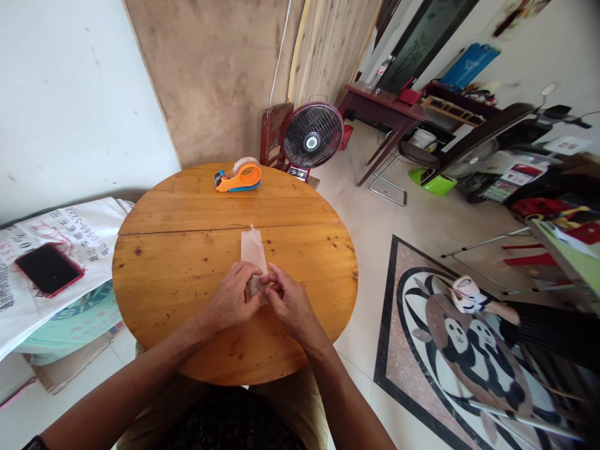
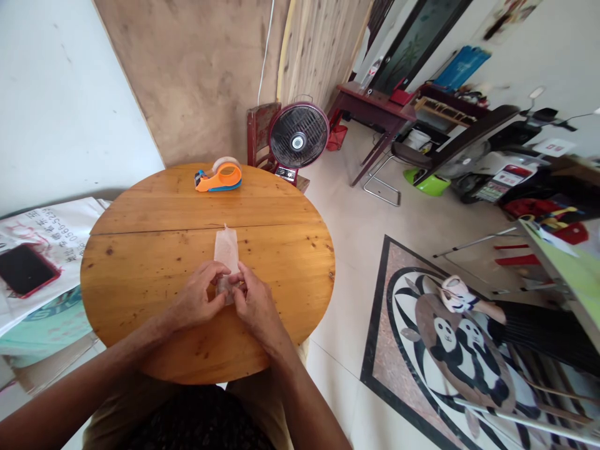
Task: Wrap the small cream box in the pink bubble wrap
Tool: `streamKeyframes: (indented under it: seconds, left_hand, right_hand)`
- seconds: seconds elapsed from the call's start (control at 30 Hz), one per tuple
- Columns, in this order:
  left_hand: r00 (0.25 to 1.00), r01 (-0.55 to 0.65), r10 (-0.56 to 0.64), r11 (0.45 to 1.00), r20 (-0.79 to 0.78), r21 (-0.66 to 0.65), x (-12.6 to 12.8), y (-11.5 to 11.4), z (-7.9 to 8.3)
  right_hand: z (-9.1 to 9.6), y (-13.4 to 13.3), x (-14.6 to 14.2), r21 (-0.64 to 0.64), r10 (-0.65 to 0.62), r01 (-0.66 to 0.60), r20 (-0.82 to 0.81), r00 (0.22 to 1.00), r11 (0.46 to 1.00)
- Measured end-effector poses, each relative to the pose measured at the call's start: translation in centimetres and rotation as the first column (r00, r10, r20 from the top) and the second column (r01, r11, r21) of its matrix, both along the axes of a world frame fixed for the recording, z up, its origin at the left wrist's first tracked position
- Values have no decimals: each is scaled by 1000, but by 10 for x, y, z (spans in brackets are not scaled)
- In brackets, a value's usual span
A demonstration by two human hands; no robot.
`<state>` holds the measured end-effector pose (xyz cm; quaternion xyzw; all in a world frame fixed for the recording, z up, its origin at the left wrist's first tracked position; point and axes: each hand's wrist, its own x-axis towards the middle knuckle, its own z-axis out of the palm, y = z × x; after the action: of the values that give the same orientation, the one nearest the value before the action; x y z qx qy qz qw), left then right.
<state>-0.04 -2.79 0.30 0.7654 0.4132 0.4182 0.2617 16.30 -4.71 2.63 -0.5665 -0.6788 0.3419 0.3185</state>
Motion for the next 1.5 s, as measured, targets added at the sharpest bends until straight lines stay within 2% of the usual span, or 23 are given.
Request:
streamKeyframes:
  seconds: [0.1,0.2,0.43,0.67,0.8,0.9,1.1,1.17,1.23,1.3,1.5]
  left_hand:
    - [994,-80,86,992,62,-103,-4,-4,1]
    - [987,-153,161,970,28,-188,-5,-5,1]
    - [984,-129,166,910,60,-393,4,-1,-2]
    - [977,-198,212,924,7,-327,8,-3,-1]
    - [980,-194,198,926,-21,-323,7,-3,-1]
    - [988,-139,155,913,11,-383,2,3,-2]
    - [980,-63,152,841,124,-537,-10,43,5]
    - [975,9,134,773,176,-634,-9,58,8]
    - [966,70,137,680,221,-729,-6,71,10]
    - [962,94,142,625,231,-775,-2,81,9]
    - [948,31,231,616,218,-787,-4,89,7]
  right_hand:
    - [-3,-5,-5,53,17,-23,107,994,998]
    - [-8,-9,-12,110,-21,-4,225,974,994]
    - [-9,-13,-13,135,-13,-29,303,953,990]
    - [-5,-10,0,147,63,-91,189,980,985]
    - [-9,-7,4,221,54,-106,229,972,970]
    - [-7,-4,4,185,115,-171,279,953,968]
    - [4,0,0,76,168,-213,389,906,974]
    - [6,0,-1,60,170,-209,390,905,976]
    - [7,0,-1,59,168,-206,385,908,977]
    - [6,-1,-1,58,170,-207,379,909,977]
    - [5,-3,-1,75,150,-192,379,913,978]
